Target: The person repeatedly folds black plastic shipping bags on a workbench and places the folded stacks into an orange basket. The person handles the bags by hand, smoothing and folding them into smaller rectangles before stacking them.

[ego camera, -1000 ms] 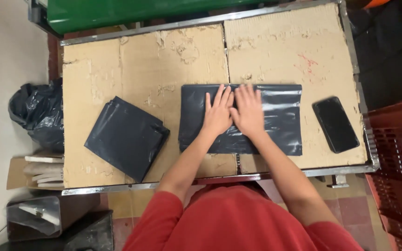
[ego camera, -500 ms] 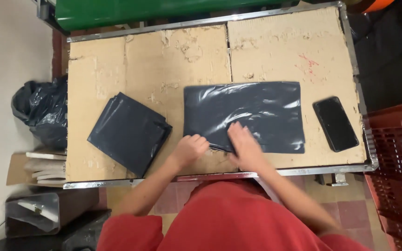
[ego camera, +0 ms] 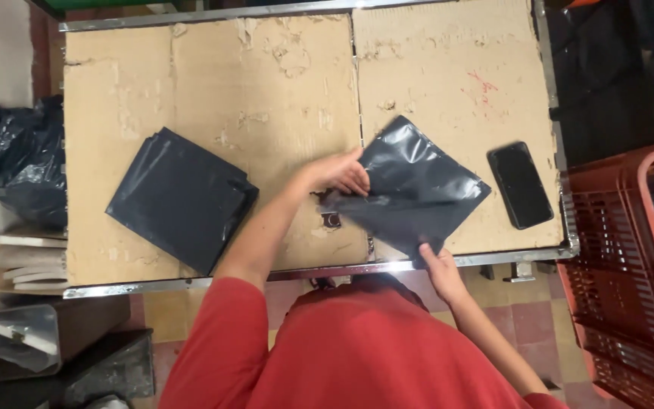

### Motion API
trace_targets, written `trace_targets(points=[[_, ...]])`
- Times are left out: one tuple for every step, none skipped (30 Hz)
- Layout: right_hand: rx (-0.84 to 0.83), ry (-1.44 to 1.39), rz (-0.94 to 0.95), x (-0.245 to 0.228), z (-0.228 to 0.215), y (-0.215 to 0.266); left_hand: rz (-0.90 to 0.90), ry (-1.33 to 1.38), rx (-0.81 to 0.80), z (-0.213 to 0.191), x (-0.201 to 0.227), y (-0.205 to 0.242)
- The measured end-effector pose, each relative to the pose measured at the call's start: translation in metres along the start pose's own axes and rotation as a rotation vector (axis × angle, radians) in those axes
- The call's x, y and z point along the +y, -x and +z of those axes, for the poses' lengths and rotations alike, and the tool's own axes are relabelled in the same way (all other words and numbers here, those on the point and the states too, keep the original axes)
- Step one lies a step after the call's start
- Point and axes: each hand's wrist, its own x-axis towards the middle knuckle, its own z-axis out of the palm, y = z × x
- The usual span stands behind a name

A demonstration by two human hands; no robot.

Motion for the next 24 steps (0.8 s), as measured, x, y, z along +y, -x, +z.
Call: trace_targets(points=[[0.135, -0.181, 0.144, 0.021, -0.006, -0.009, -0.027, 0.091, 0.167, -0.013, -0.023, -0.022], [0.261, -0.36, 0.297, 0.043, -0.012, -0.015, -0.059, 0.19, 0.34, -0.024, -0.051, -0.041], [0.254, -0.353, 0.305, 0.038, -0.013, -0.017, -0.062, 0.201, 0.343, -0.003, -0.026, -0.003], [0.26, -0.467, 0.327, 0.031, -0.013, -0.023, 0.078, -0.043, 0.428, 0.016, 0.009, 0.032], [0.265, -0.58, 0.349, 0.024, -0.013, -0.03, 0.218, -0.289, 0.508, 0.041, 0.045, 0.072], [0.259, -0.577, 0.352, 0.026, -0.016, -0.036, 0.215, -0.285, 0.514, 0.041, 0.041, 0.065], [0.228, -0.639, 0.359, 0.028, -0.019, -0.042, 0.23, -0.505, 0.624, 0.042, 0.037, 0.058], [0.198, -0.7, 0.367, 0.03, -0.022, -0.047, 0.242, -0.726, 0.73, 0.043, 0.032, 0.05], [0.192, -0.695, 0.37, 0.042, -0.028, -0.05, 0.238, -0.721, 0.735, 0.048, 0.025, 0.039], [0.191, -0.684, 0.405, 0.053, -0.034, -0.057, 0.223, -0.83, 0.862, 0.051, 0.019, 0.027], [0.191, -0.672, 0.44, 0.063, -0.039, -0.064, 0.204, -0.938, 0.989, 0.054, 0.013, 0.016], [0.18, -0.661, 0.445, 0.053, -0.04, -0.062, 0.196, -0.928, 1.0, 0.055, 0.018, 0.009], [0.183, -0.646, 0.469, 0.043, -0.039, -0.06, 0.171, -0.968, 1.03, 0.054, 0.021, 0.003], [0.177, -0.618, 0.498, 0.033, -0.039, -0.058, 0.137, -0.997, 1.069, 0.055, 0.023, -0.001], [0.156, -0.595, 0.507, 0.037, -0.045, -0.051, 0.119, -0.976, 1.089, 0.064, 0.023, -0.013], [0.155, -0.575, 0.531, 0.038, -0.049, -0.054, 0.083, -0.998, 1.079, 0.065, 0.025, -0.02], [0.155, -0.554, 0.553, 0.038, -0.051, -0.057, 0.045, -1.018, 1.068, 0.065, 0.026, -0.026], [0.101, -0.515, 0.557, 0.035, -0.052, -0.059, 0.01, -0.986, 1.121, 0.073, 0.03, -0.021], [0.08, -0.521, 0.575, 0.032, -0.053, -0.06, 0.082, -1.081, 1.157, 0.079, 0.034, -0.016], [0.073, -0.536, 0.593, 0.03, -0.054, -0.058, 0.16, -1.187, 1.178, 0.086, 0.04, -0.013], [0.032, -0.504, 0.596, 0.011, -0.051, -0.056, 0.128, -1.166, 1.22, 0.093, 0.034, -0.007], [0.118, -0.4, 0.485, -0.005, -0.048, -0.048, 0.403, -1.249, 1.243, 0.102, 0.029, -0.003], [0.201, -0.298, 0.369, -0.021, -0.045, -0.041, 0.682, -1.327, 1.25, 0.11, 0.024, 0.0], [0.185, -0.287, 0.368, -0.026, -0.045, -0.041, 0.669, -1.323, 1.267, 0.121, 0.033, 0.03]])
